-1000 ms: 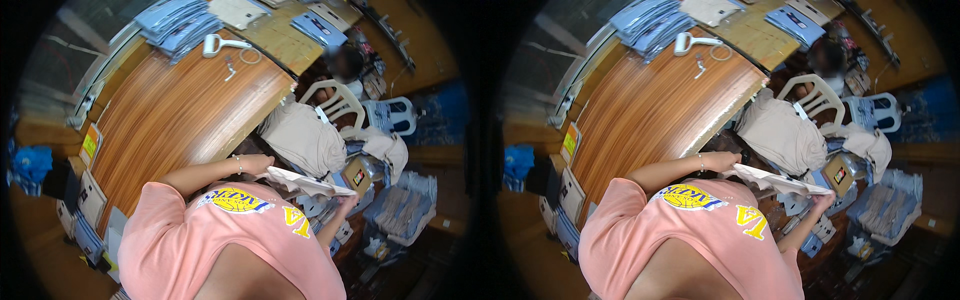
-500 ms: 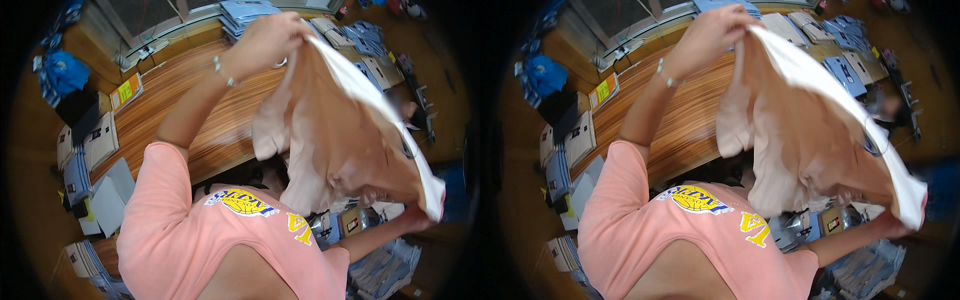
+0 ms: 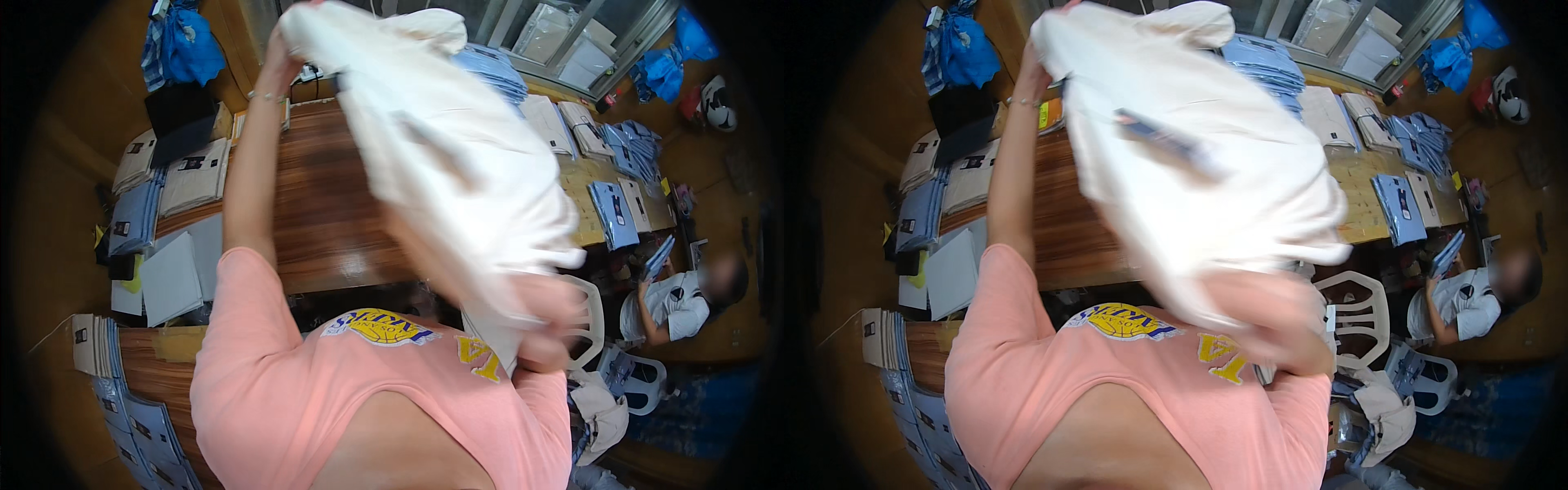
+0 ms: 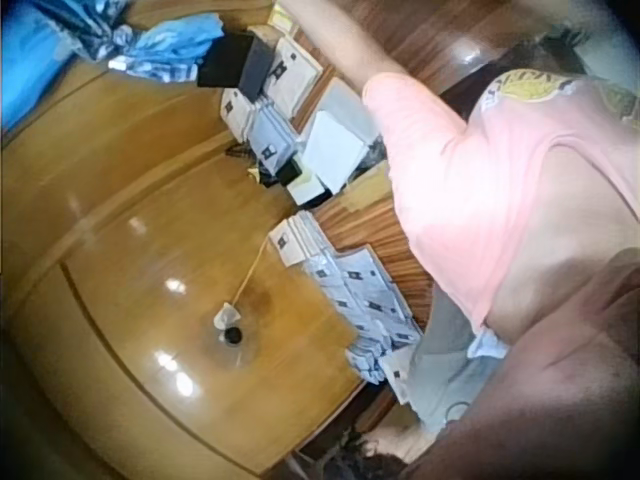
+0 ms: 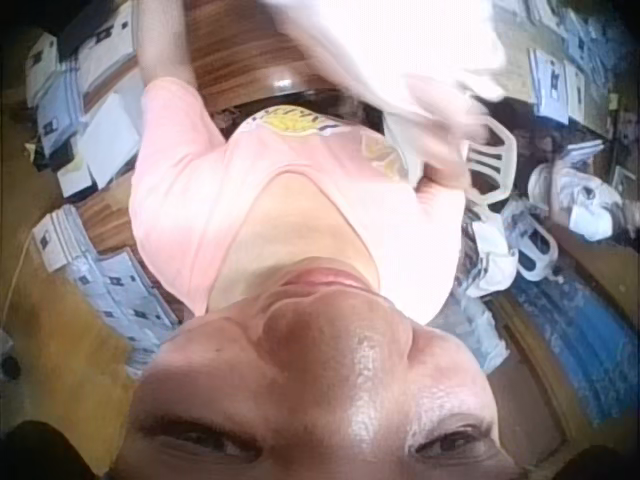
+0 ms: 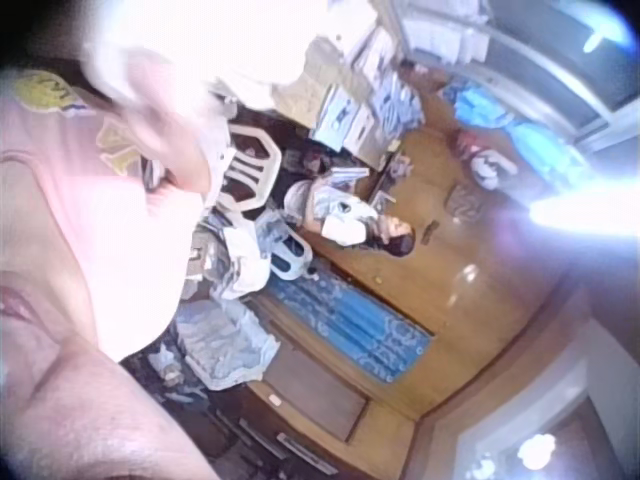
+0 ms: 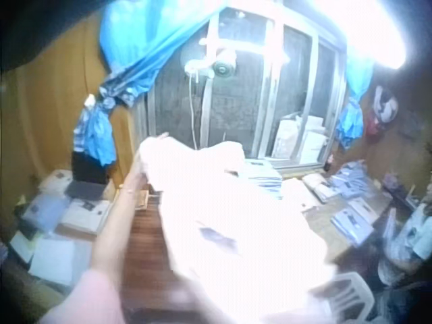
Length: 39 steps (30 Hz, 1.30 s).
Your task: The person folds a beige shirt on a wooden table, places it into a clear plastic bag, and seals it. They repeat this process with another shirt, smoothing the fabric and folding it neatly before packaging.
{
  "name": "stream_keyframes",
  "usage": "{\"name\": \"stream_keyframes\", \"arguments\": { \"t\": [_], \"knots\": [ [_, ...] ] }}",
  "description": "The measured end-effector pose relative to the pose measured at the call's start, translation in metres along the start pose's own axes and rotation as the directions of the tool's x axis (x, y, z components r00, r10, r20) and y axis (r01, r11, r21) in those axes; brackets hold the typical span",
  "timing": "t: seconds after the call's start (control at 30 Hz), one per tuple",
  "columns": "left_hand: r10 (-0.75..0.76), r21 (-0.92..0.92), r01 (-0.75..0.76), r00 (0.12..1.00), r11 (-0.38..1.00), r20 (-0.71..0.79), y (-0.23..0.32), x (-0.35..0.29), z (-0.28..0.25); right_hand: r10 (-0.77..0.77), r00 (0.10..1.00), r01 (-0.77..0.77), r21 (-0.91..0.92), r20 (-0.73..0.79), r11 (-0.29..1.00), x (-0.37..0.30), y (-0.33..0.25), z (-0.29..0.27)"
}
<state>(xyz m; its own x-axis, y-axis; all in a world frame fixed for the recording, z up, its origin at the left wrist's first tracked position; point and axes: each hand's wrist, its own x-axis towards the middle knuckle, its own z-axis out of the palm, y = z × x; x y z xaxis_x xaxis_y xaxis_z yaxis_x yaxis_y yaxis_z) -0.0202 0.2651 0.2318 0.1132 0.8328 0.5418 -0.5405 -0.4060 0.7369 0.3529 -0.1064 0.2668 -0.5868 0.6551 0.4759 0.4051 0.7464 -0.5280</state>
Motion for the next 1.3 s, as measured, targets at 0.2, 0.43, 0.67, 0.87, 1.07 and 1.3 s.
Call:
{"name": "stream_keyframes", "arguments": {
  "t": [0.2, 0.43, 0.67, 0.87, 1.07, 1.3],
  "knots": [
    [0.255, 0.848, 0.503, 0.809, 0.167, -0.530, 0.028, -0.132, -0.223, 0.161, 0.808, -0.554, 0.638, 0.567, 0.535, 0.094, 0.059, 0.170],
    [-0.524, 0.756, 0.631, 0.709, 0.174, -0.472, -0.005, -0.379, -0.119, 0.571, 0.821, -0.483, -0.511, 0.019, 0.711, 0.000, 0.246, 0.254],
    [-0.909, 0.315, 0.948, 0.099, -0.037, -0.404, -0.014, -0.622, -0.057, 0.564, 0.825, -0.457, -0.552, 0.029, 0.698, -0.031, 0.253, 0.274],
    [-0.590, 0.128, 0.922, 0.336, 0.366, -0.734, -0.023, -0.534, 0.016, 0.558, 0.829, -0.463, -0.516, 0.035, 0.721, -0.032, 0.258, 0.276],
    [-0.420, 0.100, 0.868, 0.332, 0.486, -0.845, -0.027, -0.518, 0.054, 0.556, 0.830, -0.465, -0.494, 0.046, 0.735, -0.034, 0.262, 0.275],
    [-0.303, -0.039, 0.853, 0.142, 0.520, -0.942, -0.028, -0.559, 0.115, 0.577, 0.813, -0.478, -0.473, 0.081, 0.740, -0.030, 0.257, 0.272]
  ]
}}
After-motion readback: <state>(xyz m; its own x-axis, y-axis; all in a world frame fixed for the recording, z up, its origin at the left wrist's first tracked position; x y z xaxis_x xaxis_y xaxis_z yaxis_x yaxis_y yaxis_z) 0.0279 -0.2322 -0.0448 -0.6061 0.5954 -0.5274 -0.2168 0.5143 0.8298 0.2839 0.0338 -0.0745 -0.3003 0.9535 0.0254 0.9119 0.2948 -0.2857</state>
